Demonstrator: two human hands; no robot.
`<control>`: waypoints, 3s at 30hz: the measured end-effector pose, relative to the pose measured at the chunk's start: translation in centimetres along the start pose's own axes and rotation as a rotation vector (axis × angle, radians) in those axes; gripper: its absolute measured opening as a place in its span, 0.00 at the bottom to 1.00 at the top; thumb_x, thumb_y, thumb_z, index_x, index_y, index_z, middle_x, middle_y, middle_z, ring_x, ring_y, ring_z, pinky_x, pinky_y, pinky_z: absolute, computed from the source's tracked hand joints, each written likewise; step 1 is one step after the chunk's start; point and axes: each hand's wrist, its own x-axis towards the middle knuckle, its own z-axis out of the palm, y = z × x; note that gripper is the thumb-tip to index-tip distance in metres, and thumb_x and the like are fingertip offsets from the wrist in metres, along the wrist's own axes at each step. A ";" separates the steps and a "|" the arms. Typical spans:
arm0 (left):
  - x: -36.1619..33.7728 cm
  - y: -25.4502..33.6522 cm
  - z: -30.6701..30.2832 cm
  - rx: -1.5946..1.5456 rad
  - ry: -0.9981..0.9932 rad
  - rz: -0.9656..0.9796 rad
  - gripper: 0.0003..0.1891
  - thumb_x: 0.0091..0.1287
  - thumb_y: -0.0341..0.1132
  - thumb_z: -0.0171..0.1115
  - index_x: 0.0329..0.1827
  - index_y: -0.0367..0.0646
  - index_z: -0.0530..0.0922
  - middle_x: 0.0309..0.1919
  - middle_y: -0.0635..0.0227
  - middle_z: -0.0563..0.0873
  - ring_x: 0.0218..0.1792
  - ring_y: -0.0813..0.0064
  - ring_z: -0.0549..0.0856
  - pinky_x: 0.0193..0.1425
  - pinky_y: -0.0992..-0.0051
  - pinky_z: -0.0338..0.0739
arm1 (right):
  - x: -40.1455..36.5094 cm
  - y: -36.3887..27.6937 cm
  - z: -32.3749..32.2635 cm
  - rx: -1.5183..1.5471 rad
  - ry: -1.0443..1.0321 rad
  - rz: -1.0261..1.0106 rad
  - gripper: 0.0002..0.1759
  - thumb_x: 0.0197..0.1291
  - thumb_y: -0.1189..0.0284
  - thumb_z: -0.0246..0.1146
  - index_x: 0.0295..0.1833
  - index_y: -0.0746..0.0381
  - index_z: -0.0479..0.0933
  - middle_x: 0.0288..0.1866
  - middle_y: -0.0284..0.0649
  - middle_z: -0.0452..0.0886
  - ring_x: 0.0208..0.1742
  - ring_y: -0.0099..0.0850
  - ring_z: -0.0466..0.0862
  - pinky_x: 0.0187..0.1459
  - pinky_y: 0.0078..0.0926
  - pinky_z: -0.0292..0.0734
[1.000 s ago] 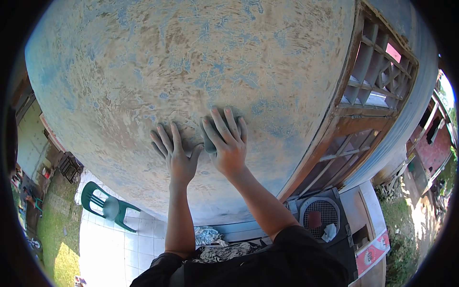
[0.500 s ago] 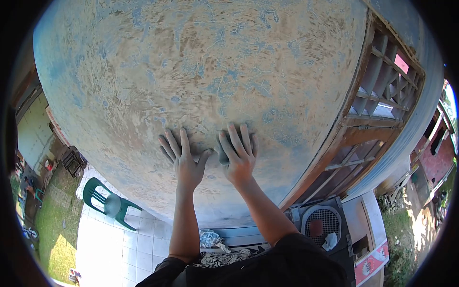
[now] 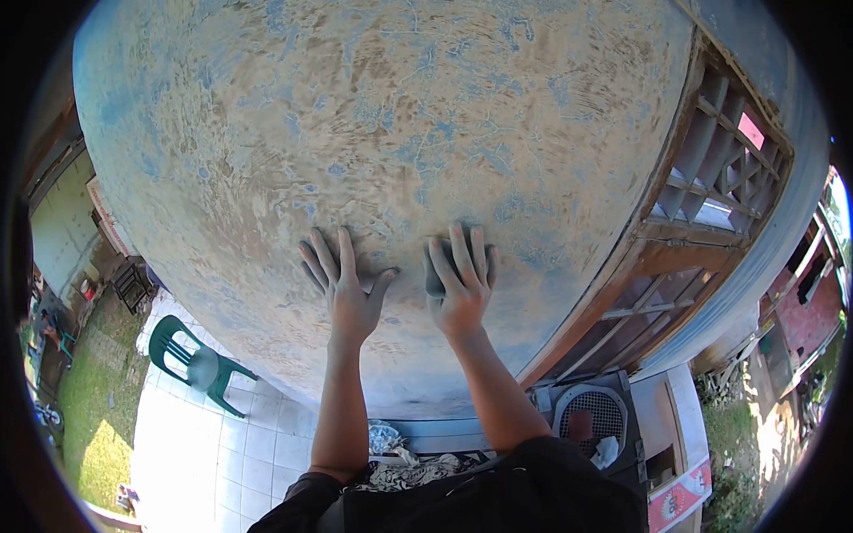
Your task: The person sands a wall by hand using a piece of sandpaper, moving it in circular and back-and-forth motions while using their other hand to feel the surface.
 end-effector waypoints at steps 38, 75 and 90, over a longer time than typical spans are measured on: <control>-0.8 -1.3 -0.4 0.108 -0.035 -0.005 0.60 0.64 0.59 0.78 0.91 0.40 0.53 0.88 0.32 0.37 0.87 0.27 0.30 0.85 0.31 0.29 | 3.8 0.4 -1.1 0.013 -0.171 -0.254 0.20 0.61 0.70 0.74 0.59 0.43 0.92 0.78 0.30 0.81 0.84 0.36 0.73 0.85 0.52 0.54; -0.8 1.2 0.5 -0.026 -0.048 -0.135 0.65 0.65 0.50 0.79 0.91 0.37 0.38 0.87 0.31 0.27 0.86 0.28 0.23 0.85 0.34 0.23 | 6.0 0.4 -1.4 0.035 -0.015 -0.071 0.32 0.55 0.64 0.75 0.68 0.30 0.86 0.84 0.24 0.74 0.88 0.38 0.65 0.85 0.60 0.43; -1.8 -1.0 0.9 -0.009 -0.039 -0.036 0.62 0.65 0.54 0.79 0.91 0.36 0.45 0.86 0.26 0.31 0.85 0.25 0.25 0.83 0.30 0.26 | 5.9 0.9 -1.6 0.059 0.047 -0.001 0.22 0.65 0.63 0.73 0.65 0.42 0.89 0.82 0.37 0.77 0.86 0.45 0.67 0.84 0.56 0.47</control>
